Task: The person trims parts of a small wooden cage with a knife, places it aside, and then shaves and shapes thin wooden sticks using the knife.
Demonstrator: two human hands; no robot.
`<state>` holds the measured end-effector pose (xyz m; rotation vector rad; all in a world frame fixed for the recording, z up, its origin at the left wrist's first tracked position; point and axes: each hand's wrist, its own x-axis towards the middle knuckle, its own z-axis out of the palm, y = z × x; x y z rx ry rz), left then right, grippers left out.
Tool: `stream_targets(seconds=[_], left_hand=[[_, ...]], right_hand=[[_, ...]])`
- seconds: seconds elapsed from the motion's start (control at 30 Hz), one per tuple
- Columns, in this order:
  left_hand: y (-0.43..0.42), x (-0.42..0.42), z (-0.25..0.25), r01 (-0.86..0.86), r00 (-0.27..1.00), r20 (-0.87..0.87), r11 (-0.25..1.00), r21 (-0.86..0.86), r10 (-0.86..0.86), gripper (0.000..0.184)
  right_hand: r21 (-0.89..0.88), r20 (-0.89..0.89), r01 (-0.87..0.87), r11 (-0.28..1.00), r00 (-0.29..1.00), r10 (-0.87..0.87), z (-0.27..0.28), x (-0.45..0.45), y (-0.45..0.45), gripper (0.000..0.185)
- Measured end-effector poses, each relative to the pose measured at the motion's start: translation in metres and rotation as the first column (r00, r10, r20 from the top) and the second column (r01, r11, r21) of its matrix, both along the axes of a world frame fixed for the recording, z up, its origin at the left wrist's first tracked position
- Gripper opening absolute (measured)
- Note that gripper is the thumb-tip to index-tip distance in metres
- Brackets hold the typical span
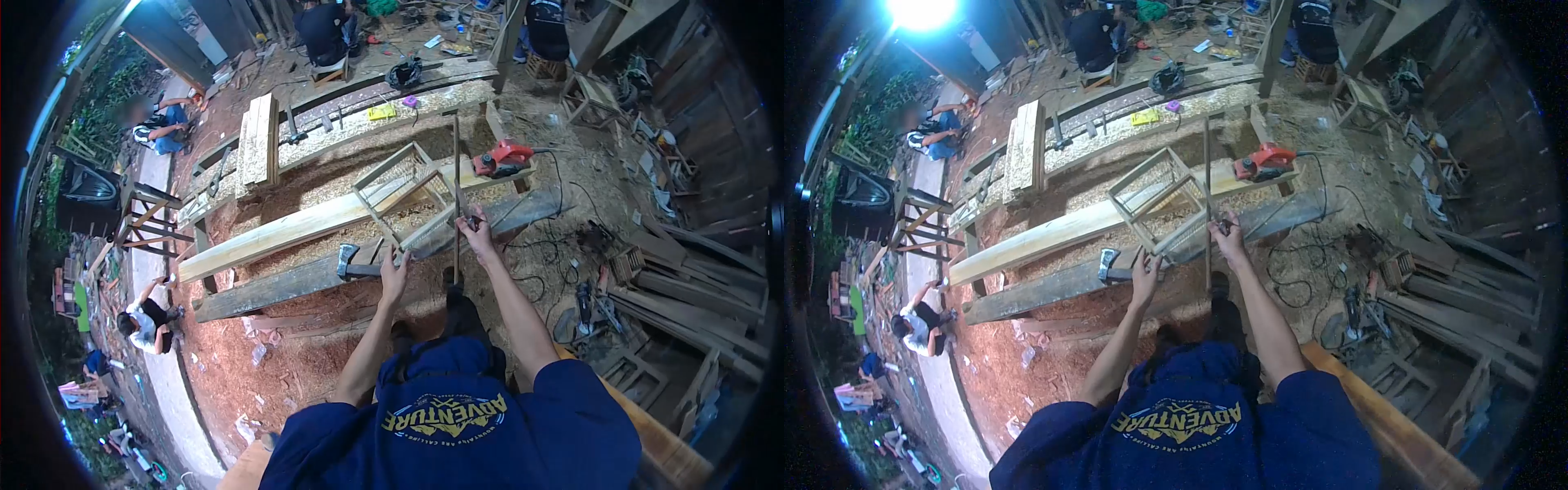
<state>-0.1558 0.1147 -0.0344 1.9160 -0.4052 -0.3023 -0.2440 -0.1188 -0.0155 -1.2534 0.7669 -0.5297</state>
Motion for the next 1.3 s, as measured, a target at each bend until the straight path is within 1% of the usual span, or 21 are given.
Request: stream_targets(seconds=[0.07, 0.13, 0.17, 0.2, 0.27, 0.33, 0.37, 0.4, 0.47, 0.53, 0.57, 0.67, 0.7, 0.8, 0.83, 0.93, 1.07, 1.1, 1.2, 1.23, 1.3], left_hand=[[-0.015, 0.005, -0.007, -0.012, 1.0, -0.028, 0.991, -0.132, 0.008, 0.048], [-0.028, 0.002, 0.022, -0.062, 0.998, -0.007, 0.997, -0.038, 0.061, 0.032], [-0.031, 0.001, 0.04, -0.075, 0.997, -0.024, 0.997, 0.036, 0.075, 0.029], [-0.032, -0.001, 0.049, -0.089, 0.994, -0.046, 0.99, 0.111, 0.095, 0.026], [-0.04, 0.005, 0.051, -0.215, 0.972, 0.123, 0.97, 0.117, 0.2, 0.021], [-0.052, 0.019, 0.075, -0.332, 0.934, 0.197, 0.928, 0.17, 0.298, 0.023], [-0.058, 0.036, 0.055, -0.447, 0.892, 0.08, 0.894, 0.008, 0.445, 0.027], [-0.064, 0.05, 0.065, -0.478, 0.876, 0.095, 0.877, 0.042, 0.473, 0.026], [-0.075, 0.078, 0.091, -0.534, 0.844, 0.123, 0.839, 0.107, 0.522, 0.026], [-0.075, 0.107, 0.09, -0.501, 0.863, 0.059, 0.865, -0.017, 0.501, 0.027], [-0.075, 0.118, 0.089, -0.484, 0.873, 0.03, 0.871, -0.085, 0.488, 0.027], [-0.075, 0.132, 0.114, -0.5, 0.857, -0.007, 0.828, -0.255, 0.516, 0.029], [-0.074, 0.134, 0.121, -0.514, 0.852, -0.091, 0.792, -0.329, 0.515, 0.028], [-0.073, 0.137, 0.154, -0.502, 0.849, -0.128, 0.708, -0.497, 0.512, 0.029], [-0.068, 0.144, 0.159, -0.465, 0.855, -0.033, 0.735, -0.493, 0.518, 0.025], [-0.058, 0.164, 0.174, -0.407, 0.883, -0.115, 0.619, -0.672, 0.455, 0.019], [-0.019, 0.206, 0.179, -0.405, 0.865, -0.096, 0.572, -0.713, 0.493, 0.019], [-0.009, 0.212, 0.184, -0.387, 0.889, -0.16, 0.514, -0.765, 0.43, 0.02], [0.023, 0.224, 0.213, -0.378, 0.918, -0.283, 0.394, -0.837, 0.279, 0.021], [0.032, 0.228, 0.221, -0.398, 0.911, -0.302, 0.404, -0.824, 0.281, 0.021], [0.047, 0.245, 0.218, -0.363, 0.924, -0.266, 0.407, -0.838, 0.276, 0.02]], right_hand=[[-0.049, -0.03, -0.112, 0.993, 0.993, 0.111, -0.019, 0.012, -0.024, 0.076], [-0.069, -0.06, -0.174, 0.982, 0.984, 0.17, -0.025, 0.022, -0.028, 0.078], [-0.031, 0.031, -0.131, 0.991, 0.991, 0.132, -0.022, 0.025, -0.028, 0.059], [-0.173, 0.05, -0.145, 0.974, 0.987, 0.156, -0.021, 0.029, -0.031, 0.05], [-0.468, 0.088, -0.159, 0.869, 0.971, 0.225, -0.01, 0.044, -0.044, 0.036], [-0.337, -0.081, -0.315, 0.887, 0.949, 0.305, 0.024, 0.062, -0.051, 0.028], [-0.454, -0.031, -0.29, 0.842, 0.95, 0.311, 0.032, 0.078, -0.055, 0.029], [-0.561, 0.02, -0.254, 0.788, 0.948, 0.319, 0.036, 0.093, -0.058, 0.029], [-0.267, 0.079, -0.348, 0.899, 0.921, 0.381, 0.065, 0.119, -0.063, 0.033], [-0.526, 0.05, -0.293, 0.799, 0.926, 0.373, 0.081, 0.143, -0.076, 0.032], [-0.527, -0.028, -0.326, 0.785, 0.929, 0.368, 0.078, 0.153, -0.082, 0.034], [-0.536, -0.007, -0.251, 0.806, 0.956, 0.293, 0.099, 0.161, -0.079, 0.038], [-0.432, 0.038, -0.26, 0.864, 0.951, 0.305, 0.14, 0.152, -0.068, 0.037], [-0.471, 0.022, -0.222, 0.854, 0.965, 0.263, 0.161, 0.155, -0.06, 0.033], [-0.358, 0.045, -0.216, 0.908, 0.968, 0.247, 0.17, 0.157, -0.05, 0.031], [-0.28, 0.142, -0.171, 0.945, 0.966, 0.217, 0.199, 0.163, -0.023, 0.031], [-0.473, 0.098, -0.188, 0.861, 0.96, 0.264, 0.237, 0.176, 0.014, 0.038], [-0.419, 0.135, -0.226, 0.879, 0.942, 0.306, 0.26, 0.175, 0.031, 0.041], [-0.562, 0.127, -0.17, 0.809, 0.949, 0.288, 0.232, 0.199, 0.047, 0.039], [-0.496, 0.157, -0.136, 0.857, 0.957, 0.243, 0.225, 0.196, 0.062, 0.035], [-0.206, 0.002, -0.334, 0.92, 0.94, 0.342, 0.206, 0.191, 0.086, 0.028]])
